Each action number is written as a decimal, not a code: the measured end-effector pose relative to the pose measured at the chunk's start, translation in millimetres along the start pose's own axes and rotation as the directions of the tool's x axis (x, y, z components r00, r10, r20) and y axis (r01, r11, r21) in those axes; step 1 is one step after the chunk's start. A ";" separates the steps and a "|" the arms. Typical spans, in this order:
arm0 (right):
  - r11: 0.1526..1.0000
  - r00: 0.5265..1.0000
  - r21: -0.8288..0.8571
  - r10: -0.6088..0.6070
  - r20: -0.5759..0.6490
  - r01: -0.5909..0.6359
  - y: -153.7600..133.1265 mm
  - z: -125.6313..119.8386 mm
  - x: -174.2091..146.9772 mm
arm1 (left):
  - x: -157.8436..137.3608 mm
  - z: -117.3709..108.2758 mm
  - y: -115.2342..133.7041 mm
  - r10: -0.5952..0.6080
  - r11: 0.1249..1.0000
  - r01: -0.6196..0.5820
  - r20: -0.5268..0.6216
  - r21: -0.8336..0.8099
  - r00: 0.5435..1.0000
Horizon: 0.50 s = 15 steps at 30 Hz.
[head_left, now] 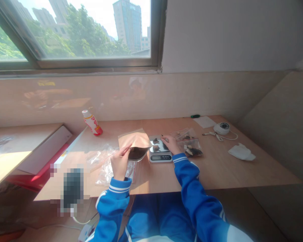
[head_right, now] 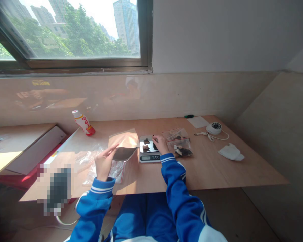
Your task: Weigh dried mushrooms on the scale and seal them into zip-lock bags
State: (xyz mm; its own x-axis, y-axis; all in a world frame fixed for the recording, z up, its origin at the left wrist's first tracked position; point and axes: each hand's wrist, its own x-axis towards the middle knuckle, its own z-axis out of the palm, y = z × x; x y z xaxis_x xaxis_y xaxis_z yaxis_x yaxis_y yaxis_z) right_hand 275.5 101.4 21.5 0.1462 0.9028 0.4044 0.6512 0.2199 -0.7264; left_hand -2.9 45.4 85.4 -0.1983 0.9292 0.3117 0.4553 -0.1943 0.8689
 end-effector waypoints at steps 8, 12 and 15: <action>0.970 0.966 0.094 -0.208 -0.156 0.224 -96.6 9.7 -70.9 | -1.9 3.1 4.6 -0.010 1.000 0.010 0.010 -0.004 1.000; 0.916 0.918 0.218 -0.371 0.141 0.336 -142.7 38.6 -97.9 | -6.4 3.1 9.6 -0.026 1.000 0.025 0.013 0.012 1.000; 0.952 0.904 0.093 -0.306 0.300 0.291 -154.8 64.4 -96.1 | -9.2 1.7 8.4 -0.027 0.999 0.027 0.005 0.020 1.000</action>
State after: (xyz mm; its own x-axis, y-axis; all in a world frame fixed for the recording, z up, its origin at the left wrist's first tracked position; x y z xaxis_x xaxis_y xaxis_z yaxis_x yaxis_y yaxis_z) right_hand 112.7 4.4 59.2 -0.2899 0.8595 0.4210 0.5930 0.5066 -0.6259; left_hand 4.2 35.8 89.1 -0.2062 0.9357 0.2863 0.4674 -0.1629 0.8689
